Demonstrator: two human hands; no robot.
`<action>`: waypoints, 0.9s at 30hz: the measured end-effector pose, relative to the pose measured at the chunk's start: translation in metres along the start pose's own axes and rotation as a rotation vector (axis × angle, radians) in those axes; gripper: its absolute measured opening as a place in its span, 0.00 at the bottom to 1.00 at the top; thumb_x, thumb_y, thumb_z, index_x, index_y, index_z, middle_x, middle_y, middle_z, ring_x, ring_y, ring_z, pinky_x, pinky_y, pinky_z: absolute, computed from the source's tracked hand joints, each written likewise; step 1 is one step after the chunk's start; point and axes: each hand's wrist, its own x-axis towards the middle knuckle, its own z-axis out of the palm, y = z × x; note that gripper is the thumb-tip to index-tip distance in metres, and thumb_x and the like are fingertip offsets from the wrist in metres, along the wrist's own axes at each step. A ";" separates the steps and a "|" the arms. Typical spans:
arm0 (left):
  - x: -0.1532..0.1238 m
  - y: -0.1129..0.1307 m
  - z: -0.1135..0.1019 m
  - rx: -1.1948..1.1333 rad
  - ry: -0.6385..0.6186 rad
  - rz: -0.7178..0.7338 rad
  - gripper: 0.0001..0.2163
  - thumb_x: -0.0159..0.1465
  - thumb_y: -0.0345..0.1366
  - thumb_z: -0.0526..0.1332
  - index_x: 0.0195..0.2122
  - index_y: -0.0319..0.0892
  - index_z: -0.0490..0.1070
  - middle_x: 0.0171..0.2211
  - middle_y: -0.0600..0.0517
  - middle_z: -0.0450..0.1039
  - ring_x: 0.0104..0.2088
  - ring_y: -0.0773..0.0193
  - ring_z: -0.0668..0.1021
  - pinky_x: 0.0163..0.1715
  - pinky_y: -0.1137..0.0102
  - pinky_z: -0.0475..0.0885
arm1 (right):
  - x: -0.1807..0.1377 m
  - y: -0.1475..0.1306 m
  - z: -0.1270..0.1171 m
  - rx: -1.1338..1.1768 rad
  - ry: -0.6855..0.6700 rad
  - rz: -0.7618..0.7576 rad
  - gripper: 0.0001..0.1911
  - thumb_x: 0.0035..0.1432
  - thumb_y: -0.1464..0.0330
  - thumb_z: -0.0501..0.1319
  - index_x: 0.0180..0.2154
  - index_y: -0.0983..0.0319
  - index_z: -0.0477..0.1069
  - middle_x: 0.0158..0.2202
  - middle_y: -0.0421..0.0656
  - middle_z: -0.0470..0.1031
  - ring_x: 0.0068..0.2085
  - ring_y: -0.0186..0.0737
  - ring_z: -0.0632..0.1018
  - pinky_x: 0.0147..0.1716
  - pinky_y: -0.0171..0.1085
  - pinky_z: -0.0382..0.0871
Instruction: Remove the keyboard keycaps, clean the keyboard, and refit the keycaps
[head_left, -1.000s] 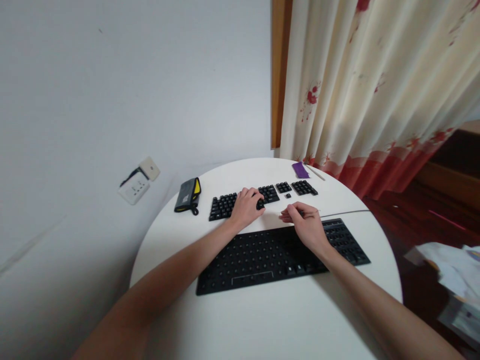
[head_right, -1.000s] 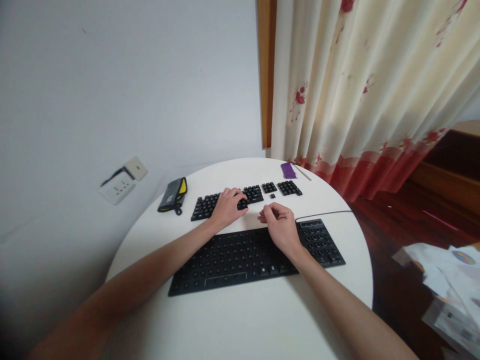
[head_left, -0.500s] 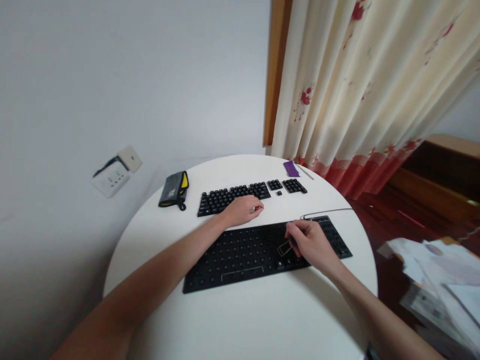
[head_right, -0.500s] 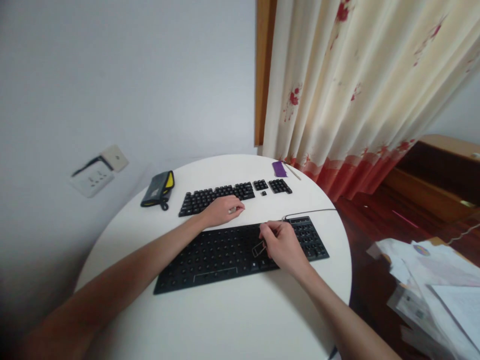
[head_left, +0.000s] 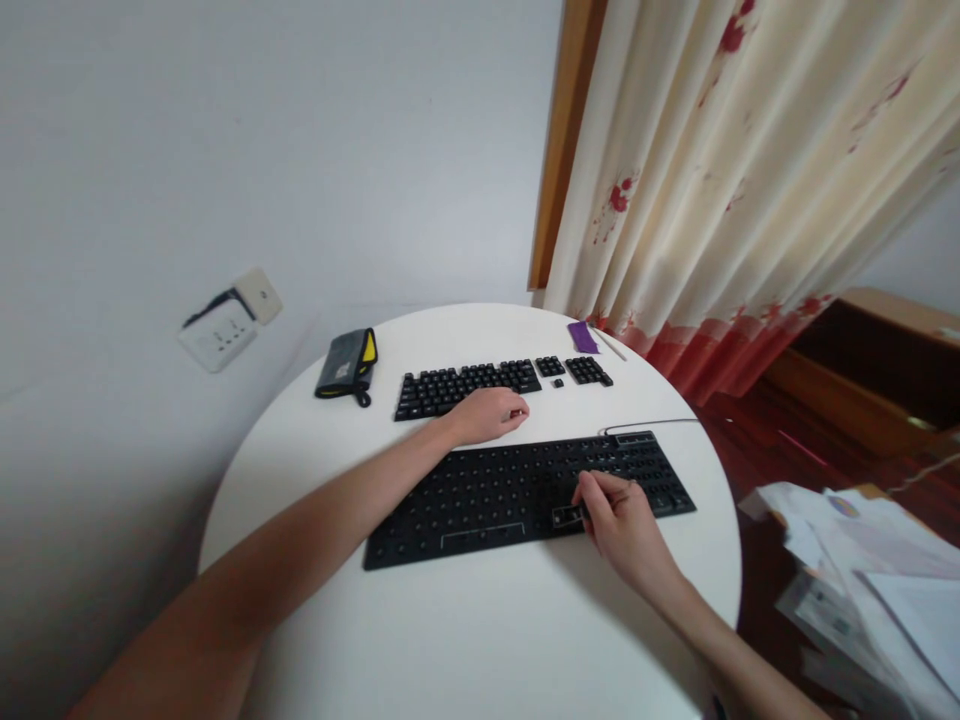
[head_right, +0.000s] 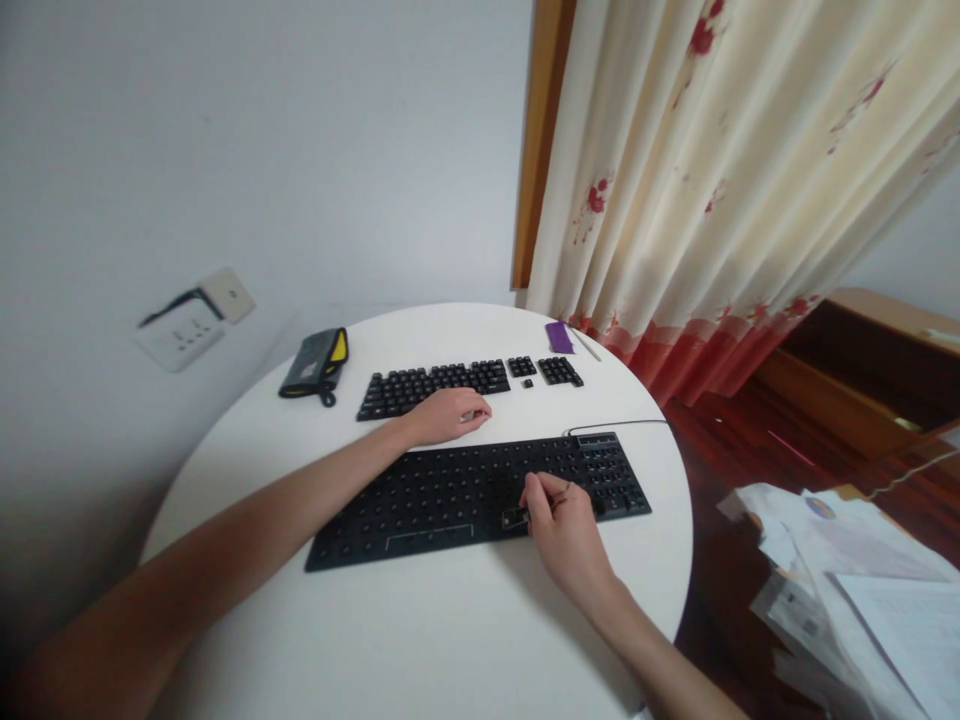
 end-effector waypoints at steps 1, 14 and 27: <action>0.000 0.000 0.000 -0.002 0.001 -0.001 0.09 0.67 0.34 0.55 0.39 0.41 0.76 0.36 0.50 0.78 0.37 0.63 0.77 0.39 0.70 0.69 | 0.000 0.000 0.002 -0.018 -0.011 -0.015 0.23 0.66 0.54 0.51 0.25 0.61 0.66 0.16 0.35 0.58 0.18 0.31 0.61 0.18 0.32 0.49; 0.000 0.001 -0.001 0.012 -0.026 -0.021 0.09 0.67 0.34 0.56 0.39 0.42 0.76 0.37 0.50 0.79 0.38 0.62 0.78 0.39 0.71 0.68 | -0.008 -0.033 0.024 -0.878 -0.026 -0.240 0.16 0.67 0.66 0.48 0.29 0.59 0.66 0.20 0.43 0.72 0.18 0.36 0.67 0.23 0.38 0.42; -0.002 0.000 -0.002 -0.010 -0.016 -0.008 0.09 0.67 0.33 0.56 0.38 0.42 0.76 0.36 0.50 0.79 0.38 0.63 0.78 0.38 0.72 0.68 | 0.001 -0.008 0.000 -0.093 -0.122 0.011 0.22 0.66 0.53 0.49 0.26 0.60 0.64 0.16 0.36 0.65 0.14 0.31 0.63 0.15 0.31 0.51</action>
